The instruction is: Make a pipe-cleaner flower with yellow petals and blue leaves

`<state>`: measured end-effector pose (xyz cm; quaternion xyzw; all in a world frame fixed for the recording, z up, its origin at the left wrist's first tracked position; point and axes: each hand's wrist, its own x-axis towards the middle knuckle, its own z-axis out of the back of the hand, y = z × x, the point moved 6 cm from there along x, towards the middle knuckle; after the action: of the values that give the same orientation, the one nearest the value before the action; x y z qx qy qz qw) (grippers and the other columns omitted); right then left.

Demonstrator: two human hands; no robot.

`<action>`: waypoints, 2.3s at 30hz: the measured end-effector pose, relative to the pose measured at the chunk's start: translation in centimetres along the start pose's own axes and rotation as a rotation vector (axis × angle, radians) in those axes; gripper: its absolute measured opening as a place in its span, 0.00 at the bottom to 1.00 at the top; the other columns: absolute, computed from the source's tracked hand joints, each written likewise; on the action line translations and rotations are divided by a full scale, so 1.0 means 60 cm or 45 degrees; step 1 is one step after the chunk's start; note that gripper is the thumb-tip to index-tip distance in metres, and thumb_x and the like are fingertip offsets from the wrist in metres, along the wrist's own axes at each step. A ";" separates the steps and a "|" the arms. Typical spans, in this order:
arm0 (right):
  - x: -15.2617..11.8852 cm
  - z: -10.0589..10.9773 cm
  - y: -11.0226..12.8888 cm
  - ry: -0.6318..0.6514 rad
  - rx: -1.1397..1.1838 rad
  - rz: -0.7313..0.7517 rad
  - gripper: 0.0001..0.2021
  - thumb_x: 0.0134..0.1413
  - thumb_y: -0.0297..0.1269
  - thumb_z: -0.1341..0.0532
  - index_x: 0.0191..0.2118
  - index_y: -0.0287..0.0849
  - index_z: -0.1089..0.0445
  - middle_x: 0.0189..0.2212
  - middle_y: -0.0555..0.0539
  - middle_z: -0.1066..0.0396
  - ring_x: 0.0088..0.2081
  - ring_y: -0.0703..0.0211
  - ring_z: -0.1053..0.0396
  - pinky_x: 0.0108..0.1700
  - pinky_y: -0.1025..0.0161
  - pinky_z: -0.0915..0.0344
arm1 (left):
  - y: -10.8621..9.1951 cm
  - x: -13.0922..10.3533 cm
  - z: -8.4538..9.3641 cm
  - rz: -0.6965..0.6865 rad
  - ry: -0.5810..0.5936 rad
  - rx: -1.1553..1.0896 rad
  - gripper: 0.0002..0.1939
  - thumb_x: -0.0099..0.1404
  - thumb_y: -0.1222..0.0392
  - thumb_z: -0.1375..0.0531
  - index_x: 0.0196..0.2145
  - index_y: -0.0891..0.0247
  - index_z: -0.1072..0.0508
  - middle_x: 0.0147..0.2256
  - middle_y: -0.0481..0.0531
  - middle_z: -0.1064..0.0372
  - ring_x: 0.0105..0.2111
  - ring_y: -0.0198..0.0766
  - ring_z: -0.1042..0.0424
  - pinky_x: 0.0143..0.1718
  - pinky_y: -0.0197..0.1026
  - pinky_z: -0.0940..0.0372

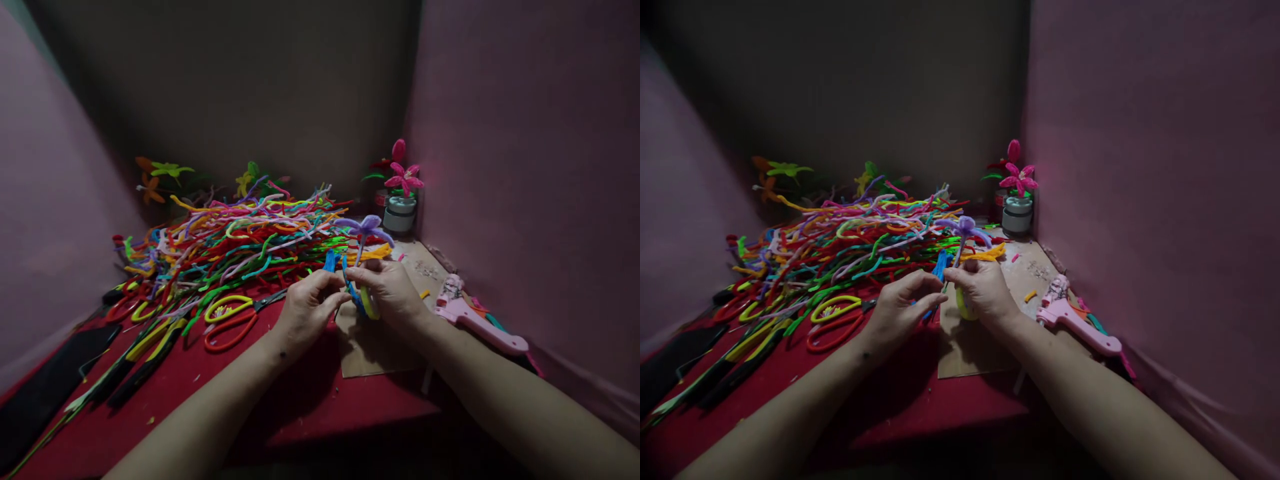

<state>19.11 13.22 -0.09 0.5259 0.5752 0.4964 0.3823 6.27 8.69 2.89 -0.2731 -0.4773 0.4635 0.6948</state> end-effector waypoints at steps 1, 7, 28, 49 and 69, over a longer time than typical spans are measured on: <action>-0.003 -0.001 0.001 -0.012 -0.016 -0.002 0.14 0.34 0.40 0.31 0.17 0.39 0.36 0.16 0.54 0.41 0.20 0.68 0.46 0.24 0.64 0.50 | -0.005 -0.003 -0.001 -0.079 -0.010 0.074 0.01 0.54 0.62 0.38 0.26 0.61 0.28 0.25 0.48 0.32 0.27 0.34 0.35 0.31 0.35 0.40; -0.013 -0.008 0.002 -0.005 0.042 -0.026 0.14 0.33 0.40 0.32 0.17 0.40 0.37 0.16 0.55 0.42 0.21 0.67 0.46 0.26 0.64 0.49 | -0.019 -0.017 -0.010 -0.355 -0.035 0.431 0.04 0.61 0.64 0.45 0.29 0.60 0.31 0.26 0.49 0.35 0.28 0.36 0.36 0.32 0.36 0.41; -0.008 -0.005 -0.003 0.036 0.236 -0.177 0.10 0.32 0.35 0.32 0.20 0.38 0.34 0.16 0.53 0.38 0.19 0.68 0.43 0.22 0.65 0.49 | -0.033 -0.025 -0.013 -0.576 0.140 0.525 0.06 0.63 0.66 0.48 0.37 0.63 0.33 0.35 0.55 0.35 0.34 0.35 0.34 0.35 0.36 0.38; -0.010 -0.005 0.005 0.060 0.211 -0.142 0.09 0.34 0.32 0.35 0.17 0.38 0.37 0.13 0.55 0.40 0.16 0.71 0.45 0.19 0.67 0.50 | -0.033 -0.019 -0.021 -0.517 0.219 0.336 0.05 0.62 0.67 0.46 0.35 0.64 0.31 0.33 0.52 0.34 0.32 0.34 0.34 0.34 0.37 0.37; -0.020 0.000 0.023 -0.044 -0.053 0.059 0.09 0.38 0.33 0.37 0.16 0.38 0.37 0.15 0.56 0.43 0.20 0.70 0.48 0.24 0.65 0.51 | -0.029 -0.020 -0.036 -0.615 0.038 0.535 0.04 0.63 0.67 0.47 0.30 0.63 0.34 0.28 0.49 0.36 0.30 0.33 0.35 0.31 0.35 0.38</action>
<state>19.61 12.00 1.16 0.5394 0.5458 0.5078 0.3915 8.78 6.98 2.96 -0.0090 -0.4120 0.3696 0.8328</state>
